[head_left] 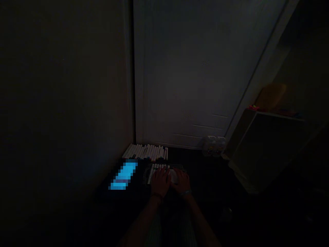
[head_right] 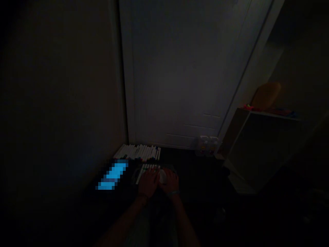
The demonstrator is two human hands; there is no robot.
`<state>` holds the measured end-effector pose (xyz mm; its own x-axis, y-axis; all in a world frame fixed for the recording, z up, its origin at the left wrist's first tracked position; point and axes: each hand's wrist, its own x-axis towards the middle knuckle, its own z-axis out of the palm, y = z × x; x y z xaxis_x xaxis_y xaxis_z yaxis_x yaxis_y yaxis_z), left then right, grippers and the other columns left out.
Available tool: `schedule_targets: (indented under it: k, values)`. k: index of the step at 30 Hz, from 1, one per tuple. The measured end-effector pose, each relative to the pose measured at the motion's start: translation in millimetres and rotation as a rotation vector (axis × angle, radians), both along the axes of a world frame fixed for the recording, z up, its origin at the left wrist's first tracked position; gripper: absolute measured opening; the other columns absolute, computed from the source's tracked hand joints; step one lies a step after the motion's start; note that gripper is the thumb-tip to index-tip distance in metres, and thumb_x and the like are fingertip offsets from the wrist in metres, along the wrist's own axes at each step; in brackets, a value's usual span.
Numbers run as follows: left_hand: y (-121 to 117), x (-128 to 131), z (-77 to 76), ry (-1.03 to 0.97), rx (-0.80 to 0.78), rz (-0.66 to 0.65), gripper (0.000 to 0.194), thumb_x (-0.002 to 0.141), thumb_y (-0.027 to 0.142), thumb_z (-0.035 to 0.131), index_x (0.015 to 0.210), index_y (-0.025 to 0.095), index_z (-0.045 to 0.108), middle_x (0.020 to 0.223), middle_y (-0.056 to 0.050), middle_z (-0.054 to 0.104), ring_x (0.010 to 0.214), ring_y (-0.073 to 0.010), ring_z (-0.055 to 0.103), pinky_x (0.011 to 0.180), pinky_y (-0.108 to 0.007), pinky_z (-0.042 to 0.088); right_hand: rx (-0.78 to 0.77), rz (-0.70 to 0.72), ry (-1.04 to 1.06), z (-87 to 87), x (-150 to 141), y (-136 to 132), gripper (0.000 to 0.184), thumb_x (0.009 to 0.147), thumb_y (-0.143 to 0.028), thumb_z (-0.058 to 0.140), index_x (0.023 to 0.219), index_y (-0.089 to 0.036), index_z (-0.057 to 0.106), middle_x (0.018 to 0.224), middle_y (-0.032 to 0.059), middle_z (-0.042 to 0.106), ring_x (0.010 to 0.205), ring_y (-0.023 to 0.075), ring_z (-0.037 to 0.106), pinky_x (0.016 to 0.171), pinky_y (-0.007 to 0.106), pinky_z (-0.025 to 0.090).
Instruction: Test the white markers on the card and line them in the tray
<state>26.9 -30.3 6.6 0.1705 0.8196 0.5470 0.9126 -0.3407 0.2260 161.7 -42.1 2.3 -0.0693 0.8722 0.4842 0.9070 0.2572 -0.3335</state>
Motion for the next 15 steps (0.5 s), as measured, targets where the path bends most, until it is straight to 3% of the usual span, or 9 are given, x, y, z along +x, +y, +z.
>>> schedule_targets:
  k: [15]
  values:
    - [2.2,-1.5,-3.5,0.023,-0.002,-0.007,0.038,0.085,0.03,0.035,0.122,0.03,0.045,0.128,0.001,0.046,0.12,-0.0239,0.032,0.098,-0.043,0.023,-0.01,-0.016,-0.012,-0.2,-0.3,0.1,0.057,0.07,-0.045,0.055,0.123,-0.03,0.042,0.122,0.0033,0.049,0.108,0.0229,0.046,0.09,0.035,0.029]
